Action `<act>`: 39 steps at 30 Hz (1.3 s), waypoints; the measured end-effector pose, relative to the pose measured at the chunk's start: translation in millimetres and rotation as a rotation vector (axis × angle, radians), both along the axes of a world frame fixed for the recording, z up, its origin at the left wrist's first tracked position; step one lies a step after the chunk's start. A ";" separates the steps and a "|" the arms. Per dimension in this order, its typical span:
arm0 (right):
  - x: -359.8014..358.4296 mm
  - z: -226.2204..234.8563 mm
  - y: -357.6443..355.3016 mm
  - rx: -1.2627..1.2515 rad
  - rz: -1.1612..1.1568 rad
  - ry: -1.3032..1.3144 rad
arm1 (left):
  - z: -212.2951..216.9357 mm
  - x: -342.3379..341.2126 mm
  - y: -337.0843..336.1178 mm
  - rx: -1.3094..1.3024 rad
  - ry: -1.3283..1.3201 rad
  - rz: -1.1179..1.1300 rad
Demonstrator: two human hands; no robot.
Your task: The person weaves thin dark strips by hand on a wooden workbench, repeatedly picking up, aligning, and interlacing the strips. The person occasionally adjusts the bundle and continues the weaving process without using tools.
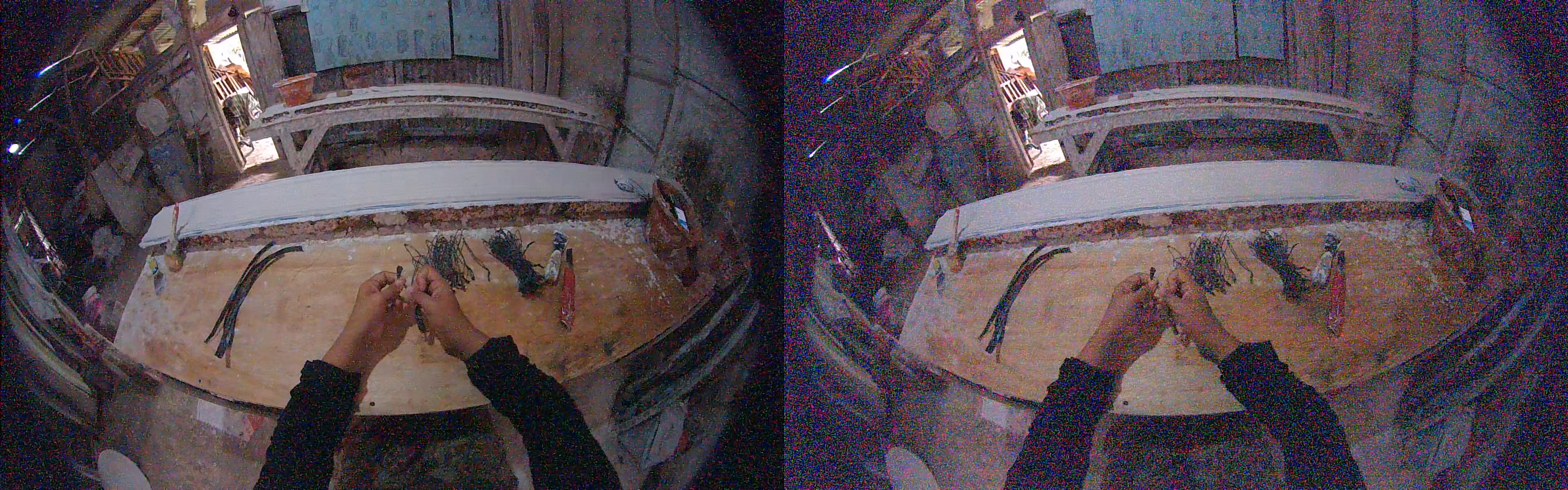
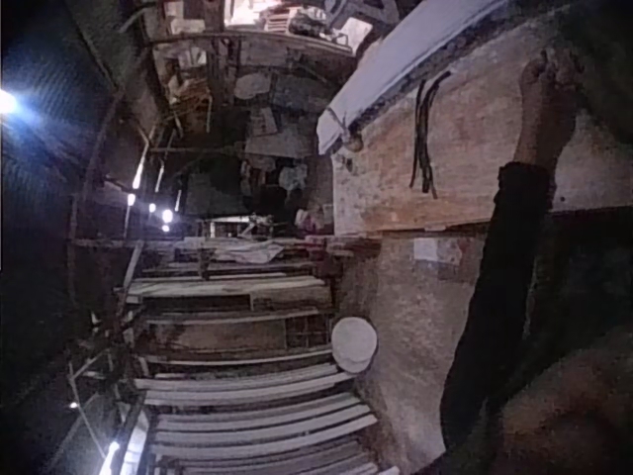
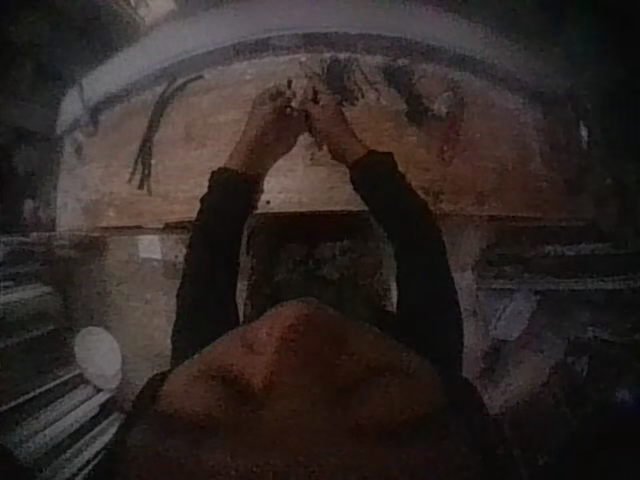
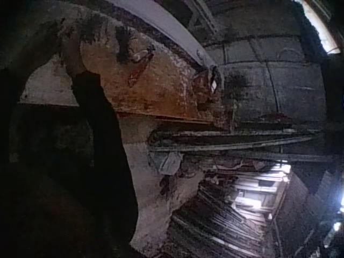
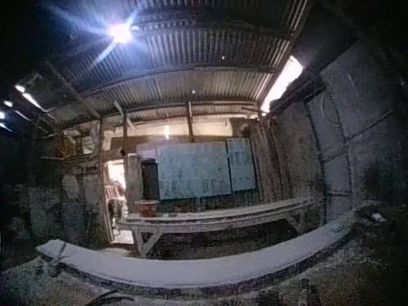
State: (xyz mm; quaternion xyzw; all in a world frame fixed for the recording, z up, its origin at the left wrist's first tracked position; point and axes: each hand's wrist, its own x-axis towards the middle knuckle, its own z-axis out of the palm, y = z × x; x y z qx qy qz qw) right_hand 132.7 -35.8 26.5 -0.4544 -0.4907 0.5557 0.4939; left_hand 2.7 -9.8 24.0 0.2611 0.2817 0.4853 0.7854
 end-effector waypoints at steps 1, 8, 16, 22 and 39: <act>0.8 6.1 -1.6 -0.062 0.011 0.010 | 0.1 0.0 1.8 0.013 0.002 -0.007; -7.3 -11.2 4.1 0.176 -0.078 0.000 | -2.4 -6.8 4.8 0.107 -0.104 -0.049; 5.2 -2.0 8.9 0.243 -0.238 0.117 | 18.6 -0.8 -11.9 0.007 0.004 -0.272; 11.6 -11.8 22.6 0.179 -0.254 0.174 | 21.3 -5.8 -10.9 0.094 0.078 -0.214; 15.6 -6.4 15.9 0.102 -0.034 0.460 | -8.1 -9.5 20.0 0.087 0.084 0.201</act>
